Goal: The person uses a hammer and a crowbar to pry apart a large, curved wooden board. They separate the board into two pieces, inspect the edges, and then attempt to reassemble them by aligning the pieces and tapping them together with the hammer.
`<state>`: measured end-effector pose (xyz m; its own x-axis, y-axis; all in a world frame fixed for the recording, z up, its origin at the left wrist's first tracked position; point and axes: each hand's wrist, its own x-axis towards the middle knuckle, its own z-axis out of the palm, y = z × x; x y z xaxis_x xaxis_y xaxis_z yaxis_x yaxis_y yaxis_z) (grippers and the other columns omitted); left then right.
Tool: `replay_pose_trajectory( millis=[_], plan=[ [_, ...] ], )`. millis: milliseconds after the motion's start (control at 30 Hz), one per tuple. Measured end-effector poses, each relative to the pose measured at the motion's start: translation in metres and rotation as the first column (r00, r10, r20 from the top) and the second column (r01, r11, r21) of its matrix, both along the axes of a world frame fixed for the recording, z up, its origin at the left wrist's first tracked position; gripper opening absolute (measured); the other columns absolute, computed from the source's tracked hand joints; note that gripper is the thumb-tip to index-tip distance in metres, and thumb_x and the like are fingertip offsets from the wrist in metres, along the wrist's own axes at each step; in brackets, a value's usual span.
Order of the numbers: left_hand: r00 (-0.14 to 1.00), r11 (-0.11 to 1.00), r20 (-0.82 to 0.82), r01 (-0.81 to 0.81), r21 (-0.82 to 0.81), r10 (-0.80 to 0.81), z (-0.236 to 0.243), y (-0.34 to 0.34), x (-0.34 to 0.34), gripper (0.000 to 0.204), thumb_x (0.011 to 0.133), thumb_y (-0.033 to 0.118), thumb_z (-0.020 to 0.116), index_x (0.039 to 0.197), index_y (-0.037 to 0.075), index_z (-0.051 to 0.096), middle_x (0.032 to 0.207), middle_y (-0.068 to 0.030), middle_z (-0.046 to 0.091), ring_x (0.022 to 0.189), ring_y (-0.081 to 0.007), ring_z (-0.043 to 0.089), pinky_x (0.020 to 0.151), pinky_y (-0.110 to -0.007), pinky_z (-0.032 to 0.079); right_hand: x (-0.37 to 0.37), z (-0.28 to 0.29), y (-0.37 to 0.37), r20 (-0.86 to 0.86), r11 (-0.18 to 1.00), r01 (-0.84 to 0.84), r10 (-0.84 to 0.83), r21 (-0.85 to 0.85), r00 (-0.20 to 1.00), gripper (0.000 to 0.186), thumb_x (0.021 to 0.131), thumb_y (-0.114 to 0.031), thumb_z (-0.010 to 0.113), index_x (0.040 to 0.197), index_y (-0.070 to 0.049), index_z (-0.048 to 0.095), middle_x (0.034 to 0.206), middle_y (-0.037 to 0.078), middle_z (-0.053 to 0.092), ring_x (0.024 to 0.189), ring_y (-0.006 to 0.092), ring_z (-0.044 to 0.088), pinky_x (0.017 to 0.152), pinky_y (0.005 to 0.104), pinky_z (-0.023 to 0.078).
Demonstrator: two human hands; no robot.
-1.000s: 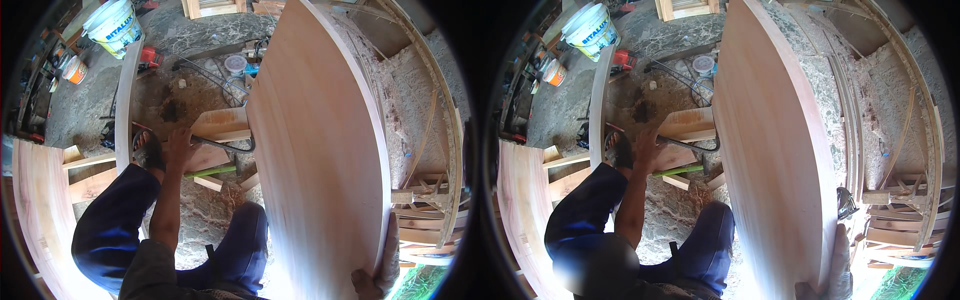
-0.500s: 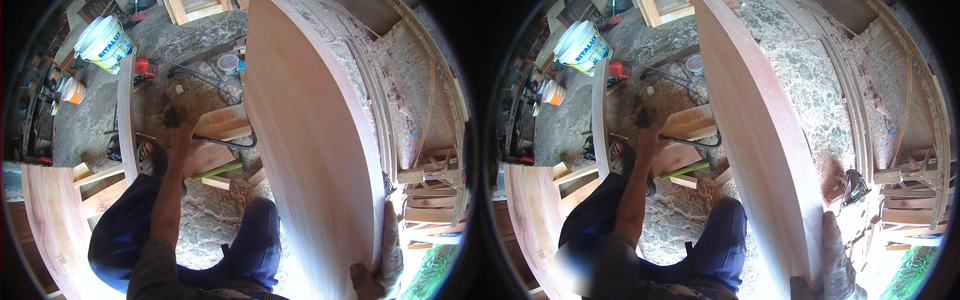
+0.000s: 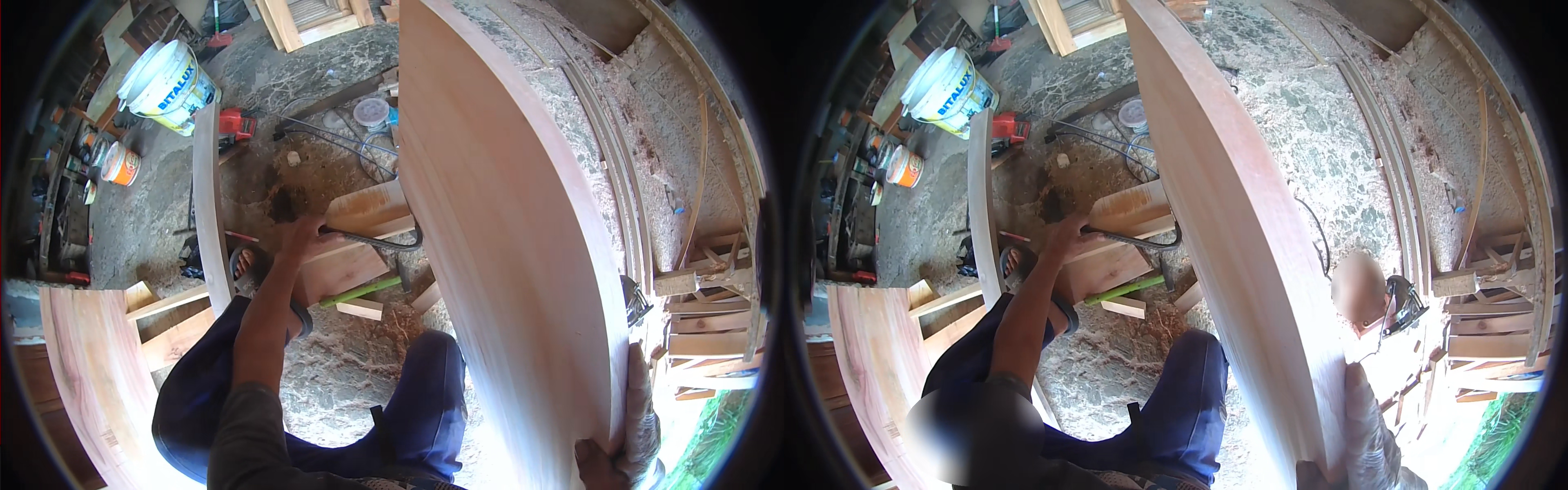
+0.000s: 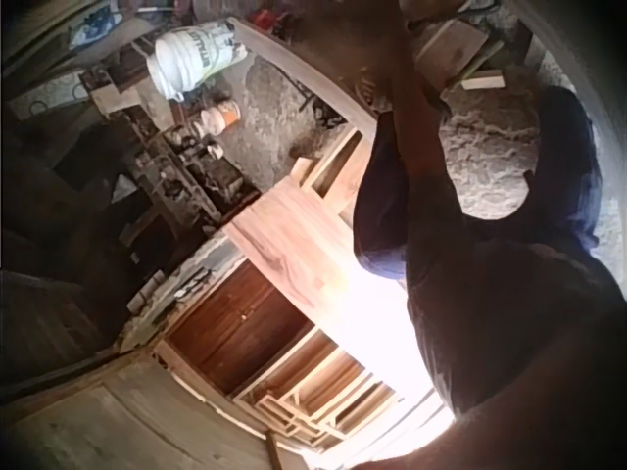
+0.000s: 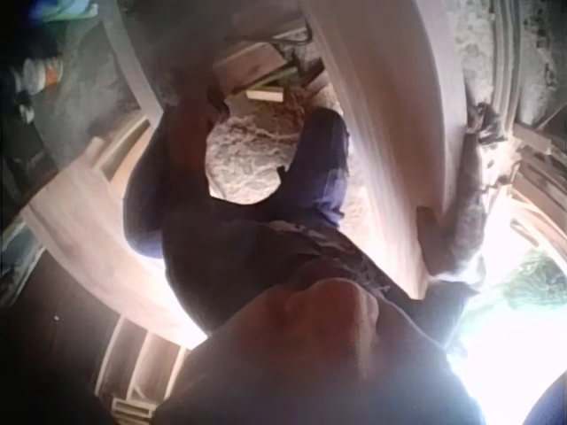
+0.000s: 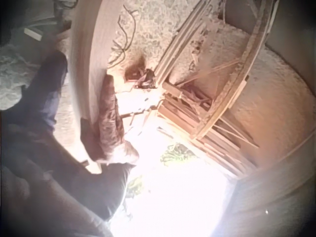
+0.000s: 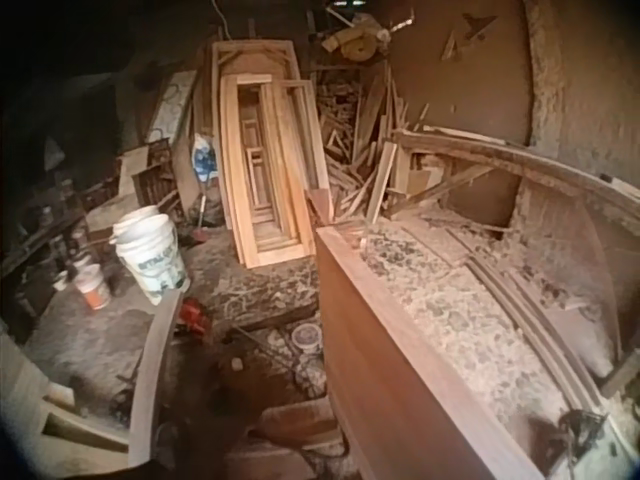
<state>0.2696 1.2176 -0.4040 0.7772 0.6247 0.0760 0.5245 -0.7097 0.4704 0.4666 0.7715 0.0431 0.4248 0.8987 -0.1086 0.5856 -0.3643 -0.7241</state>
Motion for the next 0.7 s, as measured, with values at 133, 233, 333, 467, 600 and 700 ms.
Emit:
replay_pose_trajectory(
  millis=[133, 233, 333, 467, 600, 700],
  plan=[
    [0.998, 0.996, 0.037, 0.051, 0.070, -0.054, 0.010, -0.027, 0.018, 0.055, 0.073, 0.040, 0.081, 0.114, 0.009, 0.066, 0.107, -0.0166, 0.066, 0.101, -0.0373, 0.062, 0.083, -0.045, 0.049, 0.009, 0.003, 0.016, 0.033, 0.995, -0.068, 0.066, 0.076, 0.997, 0.097, 0.064, 0.001, 0.050, 0.155, 0.003, 0.015, 0.148, 0.027, 0.040, 0.137, 0.0387, 0.041, 0.115, 0.0450, 0.029],
    [0.998, 0.985, 0.054, 0.023, 0.169, -0.033, 0.026, -0.029, 0.020, 0.056, 0.072, 0.054, 0.078, 0.100, 0.007, 0.069, 0.096, -0.0159, 0.067, 0.095, -0.0354, 0.063, 0.081, -0.048, 0.050, 0.011, -0.002, 0.007, 0.030, 0.995, -0.043, 0.041, 0.091, 0.999, 0.096, 0.065, 0.001, 0.051, 0.154, 0.004, 0.014, 0.148, 0.028, 0.038, 0.137, 0.0398, 0.041, 0.114, 0.0450, 0.030],
    [0.977, 0.997, -0.210, 0.054, 0.064, -0.040, 0.049, -0.009, 0.029, 0.057, 0.074, 0.053, 0.077, 0.104, 0.006, 0.069, 0.097, -0.0167, 0.067, 0.097, -0.0364, 0.063, 0.085, -0.048, 0.049, 0.003, -0.008, 0.001, 0.010, 0.993, -0.030, 0.029, 0.113, 1.000, 0.095, 0.066, 0.001, 0.051, 0.154, 0.004, 0.014, 0.148, 0.029, 0.037, 0.137, 0.0409, 0.041, 0.114, 0.0450, 0.031],
    [0.982, 0.973, -0.172, 0.037, -0.230, -0.078, 0.043, 0.001, 0.016, 0.055, 0.076, 0.051, 0.076, 0.111, 0.009, 0.069, 0.103, -0.0195, 0.067, 0.101, -0.0367, 0.063, 0.089, -0.045, 0.049, 0.009, -0.005, -0.005, 0.005, 0.991, -0.057, 0.057, 0.120, 0.998, 0.094, 0.068, 0.002, 0.052, 0.154, 0.005, 0.013, 0.148, 0.031, 0.036, 0.136, 0.0424, 0.040, 0.113, 0.0449, 0.032],
    [0.993, 0.981, -0.081, 0.068, -0.181, -0.083, 0.029, -0.010, 0.019, 0.056, 0.076, 0.052, 0.075, 0.113, 0.011, 0.070, 0.106, -0.0217, 0.067, 0.102, -0.0356, 0.064, 0.090, -0.043, 0.049, 0.001, -0.015, -0.010, -0.029, 0.996, -0.007, 0.010, 0.090, 1.000, 0.093, 0.069, 0.002, 0.052, 0.153, 0.006, 0.012, 0.148, 0.033, 0.034, 0.136, 0.0438, 0.040, 0.112, 0.0449, 0.033],
    [0.996, 0.992, -0.088, 0.001, -0.128, -0.012, 0.041, -0.023, 0.021, 0.056, 0.074, 0.055, 0.075, 0.107, 0.010, 0.071, 0.101, -0.0210, 0.068, 0.100, -0.0346, 0.065, 0.088, -0.044, 0.049, 0.005, -0.022, -0.013, -0.053, 0.995, -0.002, 0.008, 0.103, 0.999, 0.092, 0.070, 0.003, 0.053, 0.153, 0.006, 0.012, 0.147, 0.034, 0.033, 0.135, 0.0449, 0.040, 0.112, 0.0448, 0.034]
  ],
)
